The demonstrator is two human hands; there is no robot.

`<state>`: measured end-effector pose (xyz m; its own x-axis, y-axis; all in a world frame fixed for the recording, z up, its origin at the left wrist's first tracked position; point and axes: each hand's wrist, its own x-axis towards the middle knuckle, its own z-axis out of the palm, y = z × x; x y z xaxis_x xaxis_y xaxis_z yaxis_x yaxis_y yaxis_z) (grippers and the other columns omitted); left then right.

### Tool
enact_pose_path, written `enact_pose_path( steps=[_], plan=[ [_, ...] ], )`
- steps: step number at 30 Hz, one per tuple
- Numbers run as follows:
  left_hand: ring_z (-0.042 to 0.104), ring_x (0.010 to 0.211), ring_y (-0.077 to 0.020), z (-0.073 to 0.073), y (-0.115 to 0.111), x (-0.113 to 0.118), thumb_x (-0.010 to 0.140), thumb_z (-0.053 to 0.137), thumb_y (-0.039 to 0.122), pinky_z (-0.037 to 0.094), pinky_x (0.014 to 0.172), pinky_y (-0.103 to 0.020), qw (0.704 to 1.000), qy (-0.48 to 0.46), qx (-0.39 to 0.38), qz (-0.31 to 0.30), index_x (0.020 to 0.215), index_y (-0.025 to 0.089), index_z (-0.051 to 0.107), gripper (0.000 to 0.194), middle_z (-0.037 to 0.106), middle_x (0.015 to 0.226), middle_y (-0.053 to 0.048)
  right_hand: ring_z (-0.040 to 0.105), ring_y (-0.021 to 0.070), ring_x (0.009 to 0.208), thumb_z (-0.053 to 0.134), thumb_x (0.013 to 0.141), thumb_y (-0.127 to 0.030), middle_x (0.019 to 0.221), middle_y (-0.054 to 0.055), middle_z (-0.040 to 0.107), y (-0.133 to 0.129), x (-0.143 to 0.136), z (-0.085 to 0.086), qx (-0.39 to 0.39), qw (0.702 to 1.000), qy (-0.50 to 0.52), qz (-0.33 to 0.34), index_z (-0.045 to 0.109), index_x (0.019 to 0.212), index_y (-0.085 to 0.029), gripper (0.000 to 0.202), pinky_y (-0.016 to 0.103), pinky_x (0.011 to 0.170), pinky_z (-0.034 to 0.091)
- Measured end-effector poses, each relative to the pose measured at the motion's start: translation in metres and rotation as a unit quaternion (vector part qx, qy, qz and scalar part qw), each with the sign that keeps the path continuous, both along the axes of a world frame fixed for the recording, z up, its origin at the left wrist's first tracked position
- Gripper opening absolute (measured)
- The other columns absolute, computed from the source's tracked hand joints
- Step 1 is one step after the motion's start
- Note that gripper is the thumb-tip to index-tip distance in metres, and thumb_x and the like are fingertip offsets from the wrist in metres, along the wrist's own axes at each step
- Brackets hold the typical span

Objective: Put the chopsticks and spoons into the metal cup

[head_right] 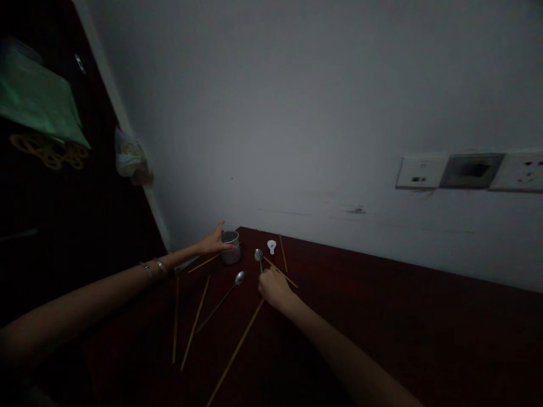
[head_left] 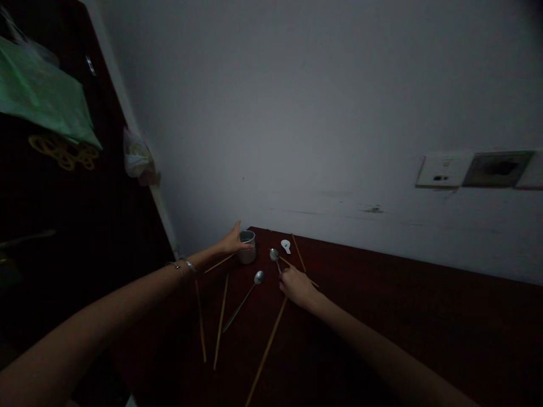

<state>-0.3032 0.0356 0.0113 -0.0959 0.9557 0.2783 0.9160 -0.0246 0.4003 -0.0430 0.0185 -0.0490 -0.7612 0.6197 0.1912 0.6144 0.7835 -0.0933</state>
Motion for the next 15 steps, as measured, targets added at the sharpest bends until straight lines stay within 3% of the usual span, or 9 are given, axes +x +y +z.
enact_pose_path(
  steps=[7,12,15],
  plan=[
    [0.044,0.114,-0.028,-0.002,0.018,0.008,0.059,0.066,0.035,0.039,0.089,-0.032,0.999,-0.028,-0.01,0.036,0.134,0.003,0.008,0.1,0.04,0.128,-0.024,0.053,0.024,0.093,0.041,0.082,-0.019,0.091,0.014,0.063,-0.005,-0.004,-0.003,0.022,0.999,0.002,0.029,0.066,0.087,-0.012,0.027,0.031,0.073,0.044],
    [0.033,0.122,-0.0302,-0.002,0.038,0.01,0.058,0.067,0.037,0.034,0.094,-0.034,0.998,-0.01,0.021,0.06,0.132,0.004,0.013,0.098,0.029,0.135,-0.025,0.051,0.0252,0.092,0.04,0.082,-0.023,0.09,0.014,0.062,-0.016,-0.008,-0.003,0.018,0.999,0.0,0.043,0.066,0.086,-0.012,0.028,0.032,0.069,0.045],
    [0.035,0.121,-0.0295,-0.005,0.053,0.015,0.058,0.067,0.037,0.034,0.093,-0.034,0.996,-0.005,0.047,0.074,0.132,0.005,0.014,0.096,0.033,0.133,-0.024,0.051,0.0253,0.09,0.041,0.082,-0.024,0.089,0.012,0.062,-0.024,-0.011,-0.002,0.03,0.998,0.008,0.059,0.066,0.085,-0.013,0.027,0.034,0.071,0.044]
  ],
)
